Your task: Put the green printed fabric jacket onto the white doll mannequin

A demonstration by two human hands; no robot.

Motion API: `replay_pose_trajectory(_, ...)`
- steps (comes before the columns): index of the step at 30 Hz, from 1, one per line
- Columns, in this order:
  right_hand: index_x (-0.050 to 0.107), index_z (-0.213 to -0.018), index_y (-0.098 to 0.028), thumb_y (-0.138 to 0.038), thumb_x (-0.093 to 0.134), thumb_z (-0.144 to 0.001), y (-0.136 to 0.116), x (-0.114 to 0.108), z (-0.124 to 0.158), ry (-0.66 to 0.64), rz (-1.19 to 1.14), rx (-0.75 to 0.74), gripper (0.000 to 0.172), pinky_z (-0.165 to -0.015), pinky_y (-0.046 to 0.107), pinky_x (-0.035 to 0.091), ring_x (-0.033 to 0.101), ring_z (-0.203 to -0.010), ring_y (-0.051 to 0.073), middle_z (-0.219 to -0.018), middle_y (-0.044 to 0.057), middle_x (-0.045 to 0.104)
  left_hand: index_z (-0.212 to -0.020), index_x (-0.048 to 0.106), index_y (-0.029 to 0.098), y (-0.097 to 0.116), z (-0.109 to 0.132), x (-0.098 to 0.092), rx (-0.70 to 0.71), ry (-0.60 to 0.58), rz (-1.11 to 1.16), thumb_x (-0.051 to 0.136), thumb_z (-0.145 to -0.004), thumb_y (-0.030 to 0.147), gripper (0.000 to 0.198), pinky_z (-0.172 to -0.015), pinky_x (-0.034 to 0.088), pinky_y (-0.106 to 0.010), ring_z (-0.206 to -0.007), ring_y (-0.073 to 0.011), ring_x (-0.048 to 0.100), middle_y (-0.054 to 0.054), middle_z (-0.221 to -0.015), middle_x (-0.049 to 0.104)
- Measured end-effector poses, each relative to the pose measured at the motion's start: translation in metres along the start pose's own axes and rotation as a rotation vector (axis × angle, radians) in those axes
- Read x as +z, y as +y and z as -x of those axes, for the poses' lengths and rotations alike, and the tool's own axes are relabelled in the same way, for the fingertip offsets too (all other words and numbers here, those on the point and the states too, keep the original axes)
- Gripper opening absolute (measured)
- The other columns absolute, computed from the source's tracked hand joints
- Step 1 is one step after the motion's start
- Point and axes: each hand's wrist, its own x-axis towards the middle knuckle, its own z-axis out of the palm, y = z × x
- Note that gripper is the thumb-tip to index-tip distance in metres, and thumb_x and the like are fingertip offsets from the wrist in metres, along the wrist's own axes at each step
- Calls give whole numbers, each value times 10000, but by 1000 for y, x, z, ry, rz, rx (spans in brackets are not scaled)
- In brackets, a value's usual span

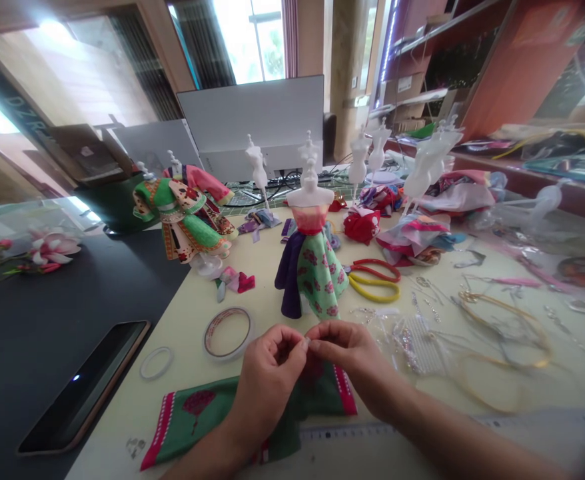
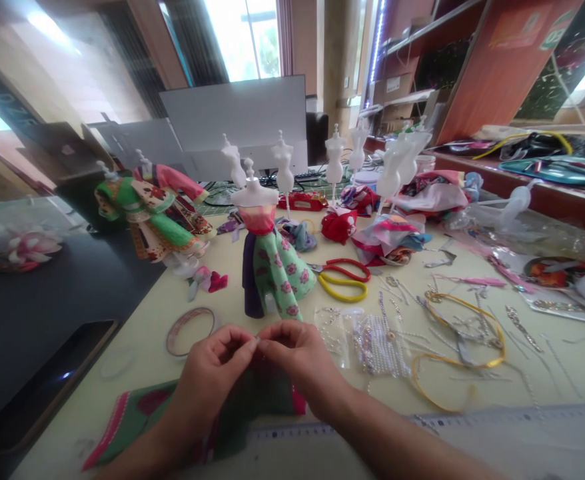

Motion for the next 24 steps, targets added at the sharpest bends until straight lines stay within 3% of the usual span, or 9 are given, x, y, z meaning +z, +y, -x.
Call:
replay_pose_trajectory(12, 671, -725, -153, -281, 704, -690, -1, 2, 0, 20, 87, -45, 137, -575, 229, 427, 559, -615, 111, -652, 0, 639, -703, 589, 145, 1, 1, 1, 5, 9, -29, 583, -765, 317, 183, -525, 439, -189, -583, -108, 541, 2, -625, 604)
replay_pose_trajectory(24, 645, -683, -174, -236, 600, -697, 7, 4, -2, 146, 309, -190, 78, -542, 254, 448, 559, -585, 135, -612, 1, 622, -694, 626, 156, -2, 2, 4, 54, 31, -29, 595, -766, 294, 159, -545, 458, -194, -598, -122, 570, -6, -634, 640)
